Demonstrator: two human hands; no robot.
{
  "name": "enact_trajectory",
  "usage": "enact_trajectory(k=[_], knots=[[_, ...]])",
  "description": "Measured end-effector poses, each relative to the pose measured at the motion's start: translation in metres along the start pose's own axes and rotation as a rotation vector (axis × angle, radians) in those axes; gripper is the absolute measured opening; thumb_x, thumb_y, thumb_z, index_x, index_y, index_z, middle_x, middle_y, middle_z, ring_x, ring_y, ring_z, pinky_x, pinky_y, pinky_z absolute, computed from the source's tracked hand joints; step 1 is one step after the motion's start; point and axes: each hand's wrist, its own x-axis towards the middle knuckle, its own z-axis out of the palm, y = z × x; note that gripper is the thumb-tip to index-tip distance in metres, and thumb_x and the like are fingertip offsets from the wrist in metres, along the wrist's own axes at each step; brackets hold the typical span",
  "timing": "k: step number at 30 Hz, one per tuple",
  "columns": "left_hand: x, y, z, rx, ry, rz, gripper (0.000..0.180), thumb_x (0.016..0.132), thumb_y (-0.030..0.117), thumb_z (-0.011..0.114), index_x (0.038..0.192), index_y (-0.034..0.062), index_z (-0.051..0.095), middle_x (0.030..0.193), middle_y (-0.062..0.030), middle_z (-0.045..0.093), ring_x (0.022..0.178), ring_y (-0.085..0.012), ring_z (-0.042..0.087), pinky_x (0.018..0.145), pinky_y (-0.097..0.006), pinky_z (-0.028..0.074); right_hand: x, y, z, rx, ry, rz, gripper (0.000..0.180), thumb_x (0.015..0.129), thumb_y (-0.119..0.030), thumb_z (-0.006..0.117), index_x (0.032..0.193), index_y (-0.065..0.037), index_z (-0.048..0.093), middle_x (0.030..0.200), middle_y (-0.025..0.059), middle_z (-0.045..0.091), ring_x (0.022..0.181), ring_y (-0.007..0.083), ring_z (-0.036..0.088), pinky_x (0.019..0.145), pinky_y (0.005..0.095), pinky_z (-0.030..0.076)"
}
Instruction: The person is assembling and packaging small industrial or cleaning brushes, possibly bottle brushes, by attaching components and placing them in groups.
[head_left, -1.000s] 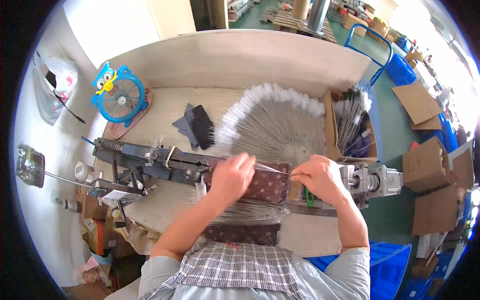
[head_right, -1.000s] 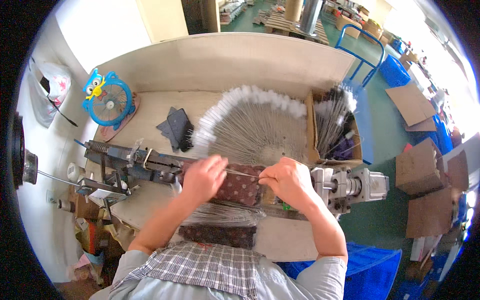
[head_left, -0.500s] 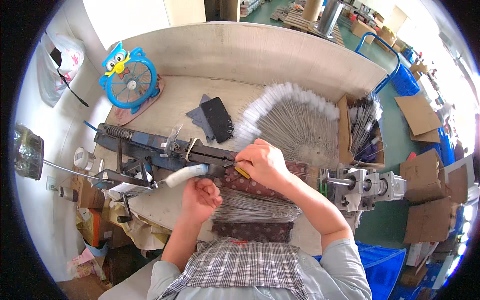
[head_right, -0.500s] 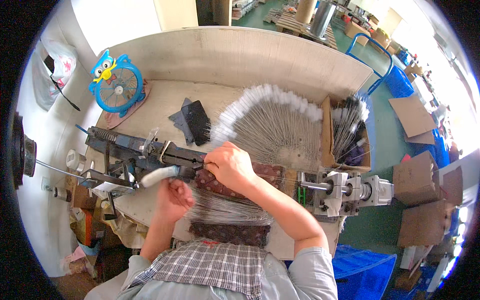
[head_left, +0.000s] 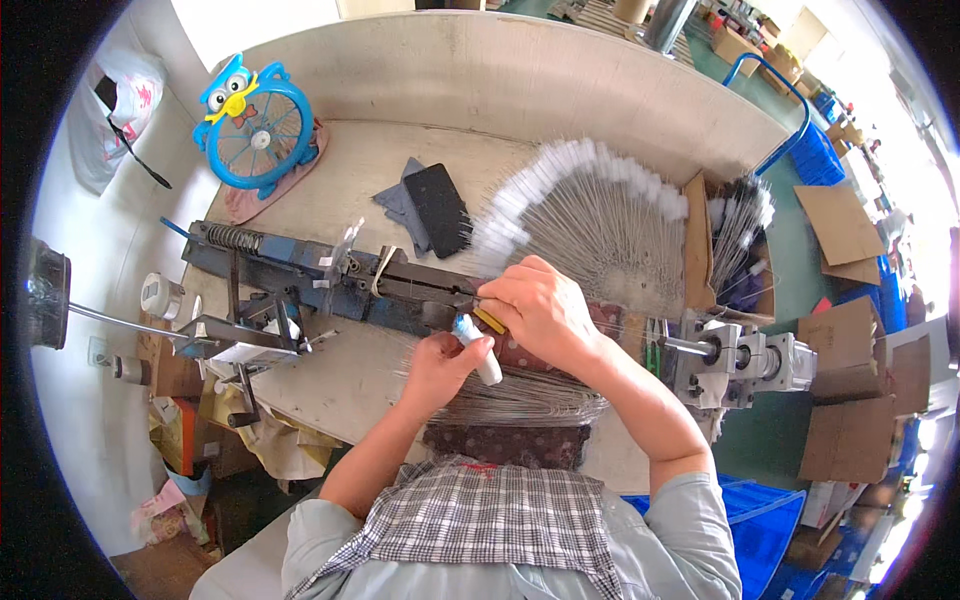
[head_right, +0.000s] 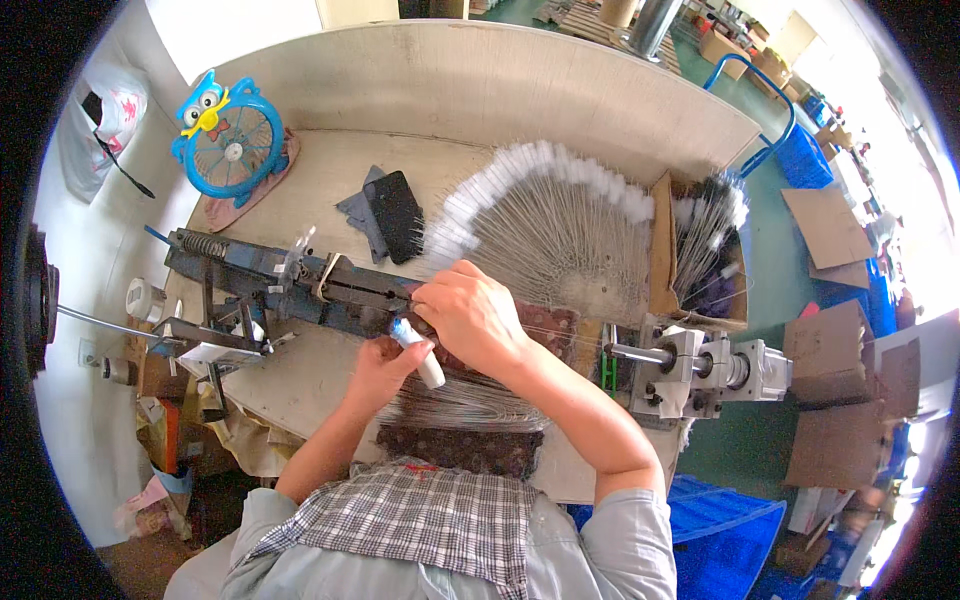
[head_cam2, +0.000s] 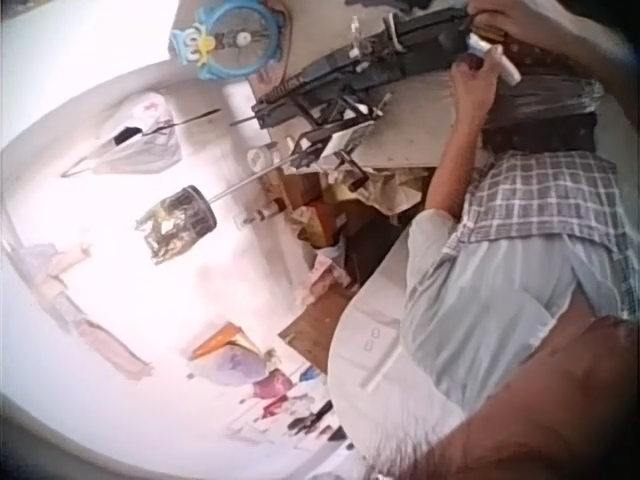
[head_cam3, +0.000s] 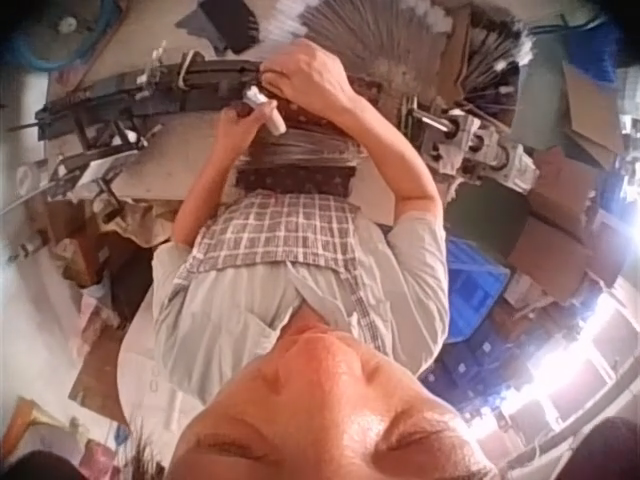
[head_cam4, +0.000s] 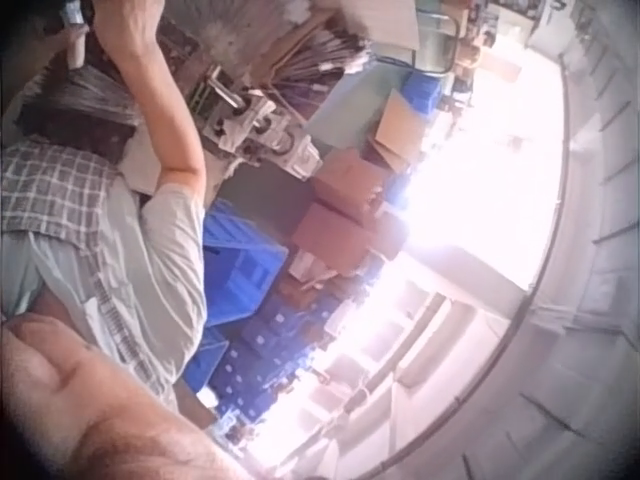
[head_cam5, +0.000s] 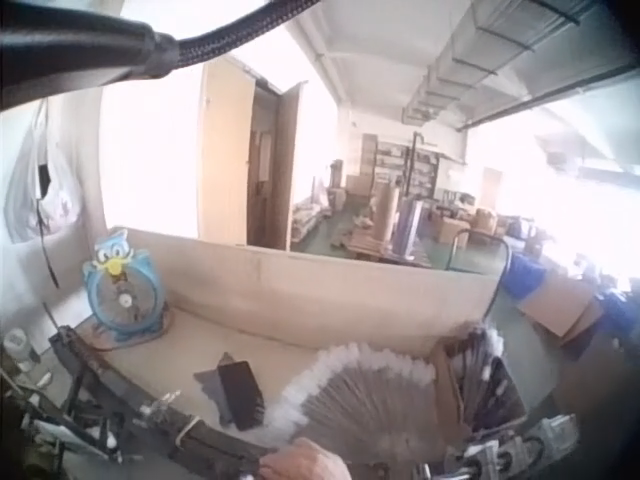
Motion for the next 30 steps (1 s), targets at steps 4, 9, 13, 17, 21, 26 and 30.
enact_trajectory(k=[4,9,13,17,21,26,30], knots=[[-0.005,0.01,0.029,-0.748,-0.003,0.008,0.024,0.083,0.024,0.064,0.088,0.0017,0.058,0.075,-0.0051,0.062,0.059,-0.0144,0.059,0.054,-0.03,0.048,-0.018,-0.005,-0.018,-0.03,0.172,-0.121,0.016,0.07,-0.01,0.065,0.086,-0.007,0.067,0.08,0.005,0.063,0.077,0.024,0.059,0.068,0.0345,0.05],[-0.003,0.01,0.028,-0.309,0.069,0.061,0.015,0.075,0.006,0.063,0.086,0.0029,0.052,0.071,-0.0047,0.06,0.063,-0.0143,0.06,0.052,-0.029,0.047,-0.058,0.002,0.008,0.087,-0.071,-0.059,0.027,0.074,-0.004,0.06,0.101,-0.003,0.06,0.089,0.0093,0.063,0.081,0.0269,0.064,0.066,0.0364,0.052],[-0.004,0.032,0.008,0.049,0.042,0.093,0.018,0.074,0.01,0.07,0.081,0.0015,0.055,0.07,-0.0021,0.06,0.066,-0.0102,0.058,0.056,-0.028,0.045,-0.052,0.03,0.062,-0.021,0.027,-0.004,0.036,0.078,-0.007,0.059,0.113,-0.003,0.053,0.102,0.0108,0.058,0.082,0.0285,0.063,0.067,0.0368,0.052],[-0.005,-0.016,-0.02,-0.05,0.02,0.055,0.037,0.079,0.024,0.071,0.102,0.0005,0.054,0.086,-0.0083,0.061,0.08,-0.0158,0.06,0.069,-0.031,0.05,-0.048,0.029,0.067,-0.094,-0.153,0.123,0.033,0.078,-0.006,0.057,0.111,-0.006,0.052,0.091,0.0092,0.053,0.083,0.026,0.061,0.068,0.0363,0.051],[-0.023,-0.032,-0.068,-0.572,0.229,-0.158,0.034,0.086,0.033,0.065,0.101,0.0037,0.055,0.086,-0.0066,0.06,0.082,-0.0162,0.06,0.073,-0.031,0.05,-0.05,0.031,0.06,-0.09,-0.211,0.165,0.023,0.08,-0.01,0.062,0.102,-0.008,0.055,0.088,0.0092,0.053,0.079,0.0279,0.061,0.068,0.0378,0.051],[-0.052,-0.088,-0.128,-1.058,0.531,-0.295,0.035,0.087,0.042,0.061,0.098,0.0093,0.059,0.081,0.0002,0.058,0.073,-0.0131,0.057,0.067,-0.027,0.048,-0.049,0.029,0.05,0.055,-0.189,0.134,0.017,0.081,-0.007,0.061,0.097,-0.004,0.058,0.088,0.0129,0.057,0.081,0.0324,0.06,0.07,0.0406,0.051],[-0.049,-0.081,-0.138,-1.106,0.504,-0.306,0.028,0.085,0.035,0.064,0.094,0.0092,0.062,0.077,0.0014,0.06,0.072,-0.0122,0.057,0.067,-0.027,0.048,-0.049,0.024,0.043,0.062,-0.196,0.115,0.021,0.081,-0.003,0.059,0.102,-0.002,0.059,0.089,0.0155,0.058,0.083,0.0343,0.06,0.071,0.0415,0.051]])
